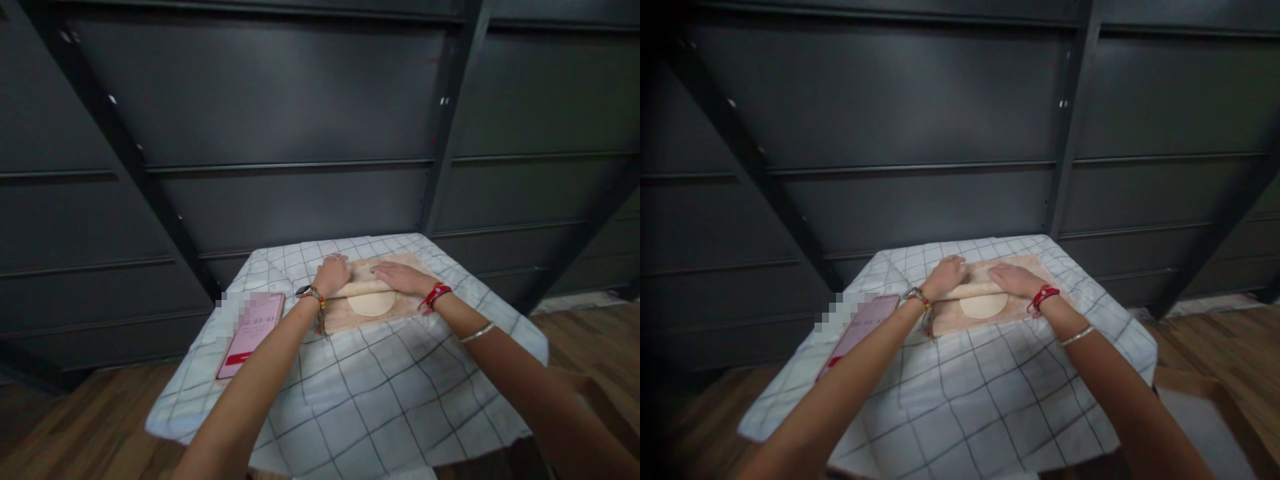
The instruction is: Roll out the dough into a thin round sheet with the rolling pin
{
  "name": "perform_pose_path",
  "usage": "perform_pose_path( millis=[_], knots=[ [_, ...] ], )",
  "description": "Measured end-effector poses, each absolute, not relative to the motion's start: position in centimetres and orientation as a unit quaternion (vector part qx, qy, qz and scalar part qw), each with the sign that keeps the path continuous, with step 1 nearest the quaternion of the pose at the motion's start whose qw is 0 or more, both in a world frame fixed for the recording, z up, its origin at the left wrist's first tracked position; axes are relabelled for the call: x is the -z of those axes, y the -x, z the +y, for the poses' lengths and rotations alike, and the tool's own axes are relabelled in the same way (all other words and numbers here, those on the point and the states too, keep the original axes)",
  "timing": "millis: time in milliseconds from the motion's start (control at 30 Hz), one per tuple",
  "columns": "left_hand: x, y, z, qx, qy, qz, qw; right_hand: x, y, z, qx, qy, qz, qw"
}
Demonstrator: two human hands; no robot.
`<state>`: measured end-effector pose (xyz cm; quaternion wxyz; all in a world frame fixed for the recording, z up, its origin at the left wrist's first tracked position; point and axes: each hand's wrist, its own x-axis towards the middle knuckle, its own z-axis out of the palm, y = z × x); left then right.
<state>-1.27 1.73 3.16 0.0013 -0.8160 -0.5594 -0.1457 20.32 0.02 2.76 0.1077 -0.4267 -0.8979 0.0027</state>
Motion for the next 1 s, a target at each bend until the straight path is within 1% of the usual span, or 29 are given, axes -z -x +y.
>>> perform_pose_path(
  millis=[67, 133, 267, 367, 500, 567, 700, 833, 1000],
  knots=[
    [-3.2, 0.9, 1.2, 0.074, 0.827, -0.556, -0.031, -2.3, -20.4, 0.1, -0.029, 0.437, -0.892, 0.110],
    [-3.0, 0.6, 0.4, 0.039, 0.823, -0.564, -0.063, -2.2, -20.6, -0.3, -0.044, 0.432, -0.894, 0.109],
    [-2.3, 0.4, -2.4, 0.039, 0.780, -0.616, -0.098, -2.3, -21.3, -2.5, -0.029, 0.427, -0.898, 0.100],
    [-2.0, 0.1, -5.1, 0.040, 0.782, -0.612, -0.111, -2.0, -21.8, -4.2, -0.005, 0.419, -0.902, 0.100],
    [-2.3, -1.0, -6.2, 0.105, 0.782, -0.613, -0.023, -1.3, -21.7, -4.2, -0.021, 0.419, -0.900, 0.117],
    [-2.8, -1.7, -5.6, 0.119, 0.773, -0.623, -0.011, -1.2, -21.2, -3.0, -0.030, 0.434, -0.891, 0.131],
    [-3.5, -2.9, -4.9, 0.101, 0.773, -0.627, -0.010, -1.0, -20.8, -1.5, -0.055, 0.434, -0.887, 0.147],
    [-3.5, -3.2, -6.6, 0.067, 0.794, -0.604, 0.017, -0.5, -21.6, -3.3, -0.088, 0.416, -0.894, 0.138],
    [-3.4, -3.3, -6.6, 0.067, 0.796, -0.600, 0.044, -0.6, -21.6, -3.7, -0.083, 0.431, -0.888, 0.140]
  ],
)
